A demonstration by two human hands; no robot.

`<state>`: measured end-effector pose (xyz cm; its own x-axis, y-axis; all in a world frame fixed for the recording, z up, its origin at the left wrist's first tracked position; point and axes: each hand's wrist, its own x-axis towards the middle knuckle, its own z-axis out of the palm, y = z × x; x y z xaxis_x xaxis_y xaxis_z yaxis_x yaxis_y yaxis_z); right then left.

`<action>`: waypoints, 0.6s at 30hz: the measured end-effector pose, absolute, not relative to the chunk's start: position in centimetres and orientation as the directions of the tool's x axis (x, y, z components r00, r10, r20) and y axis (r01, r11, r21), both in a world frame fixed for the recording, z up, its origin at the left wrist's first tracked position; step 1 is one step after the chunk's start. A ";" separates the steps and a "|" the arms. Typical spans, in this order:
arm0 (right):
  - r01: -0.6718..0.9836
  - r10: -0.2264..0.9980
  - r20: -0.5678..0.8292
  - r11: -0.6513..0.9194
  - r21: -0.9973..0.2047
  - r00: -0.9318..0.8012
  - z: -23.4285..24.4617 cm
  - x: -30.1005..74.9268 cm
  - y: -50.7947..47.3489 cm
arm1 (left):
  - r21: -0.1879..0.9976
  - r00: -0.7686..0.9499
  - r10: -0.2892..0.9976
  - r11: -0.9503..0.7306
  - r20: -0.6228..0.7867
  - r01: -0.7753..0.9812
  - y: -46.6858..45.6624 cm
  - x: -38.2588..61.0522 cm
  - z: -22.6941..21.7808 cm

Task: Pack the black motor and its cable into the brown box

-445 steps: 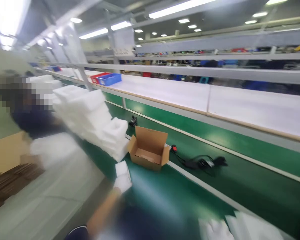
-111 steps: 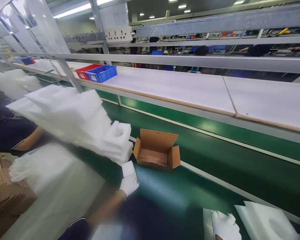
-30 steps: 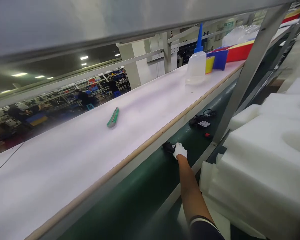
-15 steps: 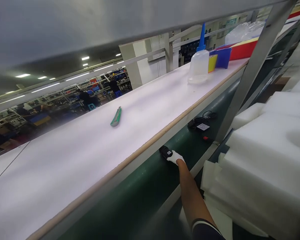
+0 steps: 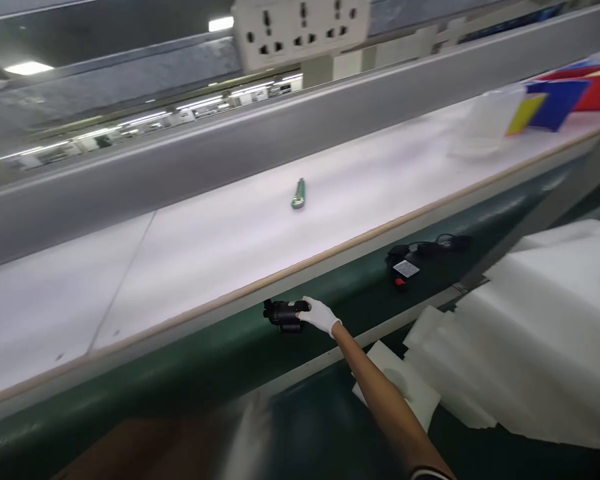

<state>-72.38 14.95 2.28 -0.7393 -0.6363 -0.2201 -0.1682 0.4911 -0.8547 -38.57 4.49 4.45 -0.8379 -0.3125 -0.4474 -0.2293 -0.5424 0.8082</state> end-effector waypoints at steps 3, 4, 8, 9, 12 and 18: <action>-0.164 -0.716 -0.137 0.335 -0.928 -0.685 5.4 -67.3 13.9 | 0.771 -0.827 -0.379 -0.629 -0.416 -0.100 3.4 -41.4 3.6; -0.165 -0.726 -0.110 0.297 -0.941 -0.678 6.5 -65.6 13.8 | 0.759 -0.828 -0.397 -0.649 -0.396 -0.053 3.1 -42.1 3.7; -0.170 -0.753 -0.060 0.223 -0.960 -0.655 10.6 -58.3 13.4 | 0.653 -0.829 -0.479 -0.731 -0.288 0.196 2.1 -42.7 6.4; -0.164 -0.762 -0.056 0.210 -0.964 -0.645 11.3 -56.5 13.3 | 0.628 -0.822 -0.500 -0.740 -0.273 0.241 1.9 -42.3 7.4; -0.116 -0.791 -0.037 0.135 -0.984 -0.610 12.9 -51.2 13.1 | 0.563 -0.819 -0.530 -0.755 -0.221 0.336 0.9 -39.7 10.1; -0.182 -0.931 0.026 0.044 -0.982 -0.364 15.9 -44.8 14.1 | 0.550 -0.567 -0.770 -0.620 -0.292 0.560 -1.2 -29.7 9.3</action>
